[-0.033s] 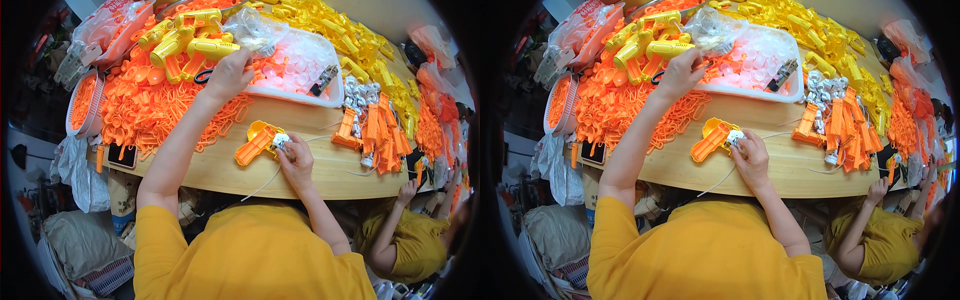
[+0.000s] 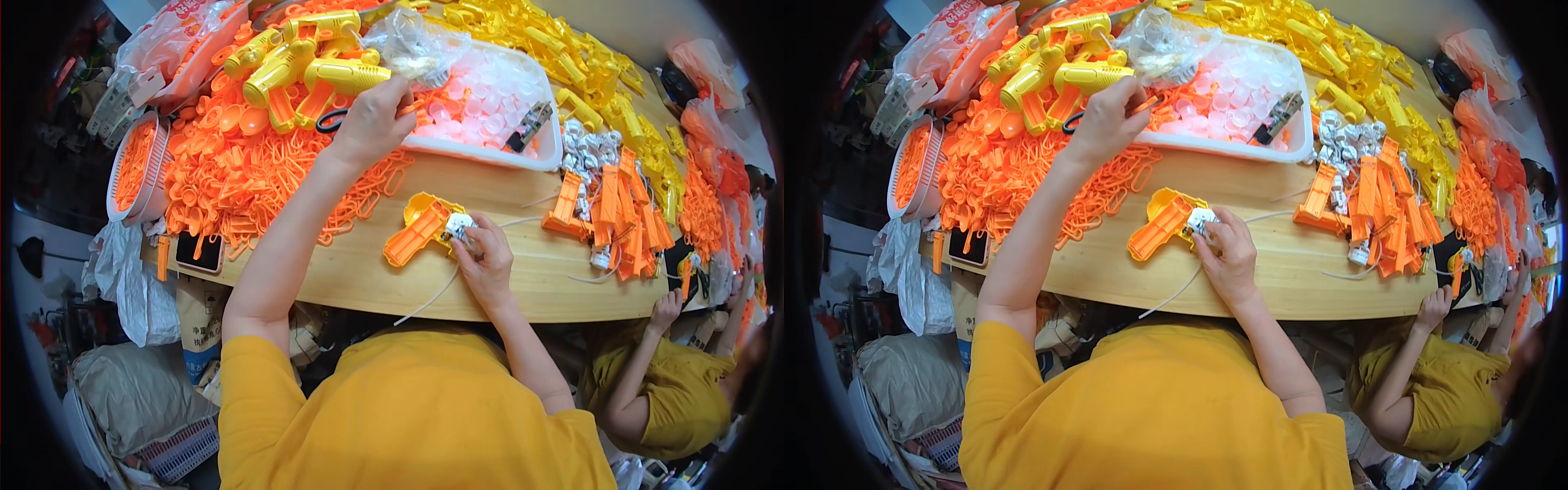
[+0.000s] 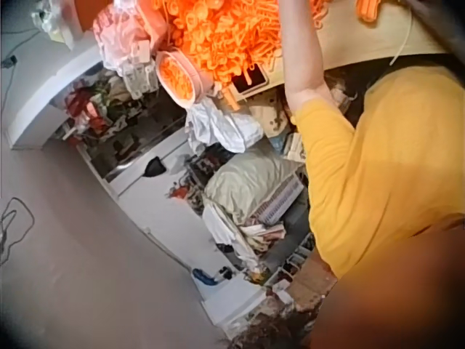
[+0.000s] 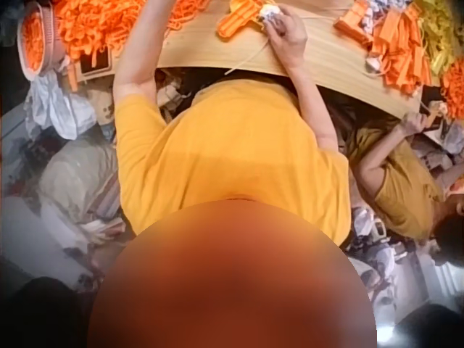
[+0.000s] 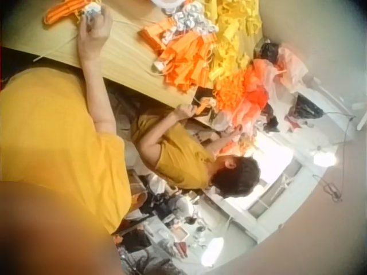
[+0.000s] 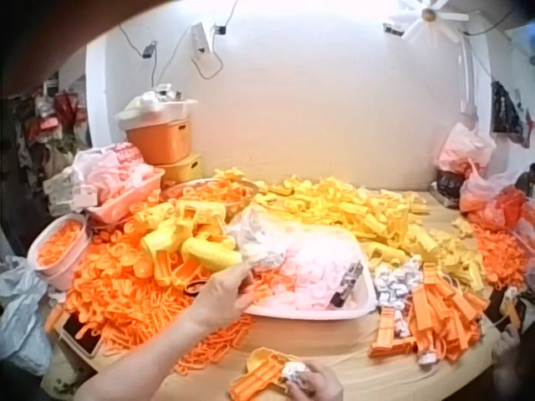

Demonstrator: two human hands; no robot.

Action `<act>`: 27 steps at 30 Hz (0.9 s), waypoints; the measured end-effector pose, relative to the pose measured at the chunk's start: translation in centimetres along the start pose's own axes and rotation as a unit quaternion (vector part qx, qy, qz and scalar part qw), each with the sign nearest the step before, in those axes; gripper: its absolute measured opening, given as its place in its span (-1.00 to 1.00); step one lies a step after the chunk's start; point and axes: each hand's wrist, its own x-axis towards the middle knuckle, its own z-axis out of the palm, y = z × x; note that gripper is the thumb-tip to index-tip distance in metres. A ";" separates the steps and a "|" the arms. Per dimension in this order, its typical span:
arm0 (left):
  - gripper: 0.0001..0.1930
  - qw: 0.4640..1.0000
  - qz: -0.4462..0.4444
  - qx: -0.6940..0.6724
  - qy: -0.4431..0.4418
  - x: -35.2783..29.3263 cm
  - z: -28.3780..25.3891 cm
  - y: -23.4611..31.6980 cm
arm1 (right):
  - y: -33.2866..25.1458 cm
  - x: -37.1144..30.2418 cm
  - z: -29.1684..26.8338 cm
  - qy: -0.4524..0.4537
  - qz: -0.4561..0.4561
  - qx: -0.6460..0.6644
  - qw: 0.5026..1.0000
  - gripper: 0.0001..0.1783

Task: Assembling plastic components to create toy gun models.

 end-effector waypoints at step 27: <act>-0.86 0.987 0.143 0.072 -0.023 -15.4 4.6 6.5 | 0.4 -0.1 -0.1 -0.019 -0.023 -0.011 0.999 -0.62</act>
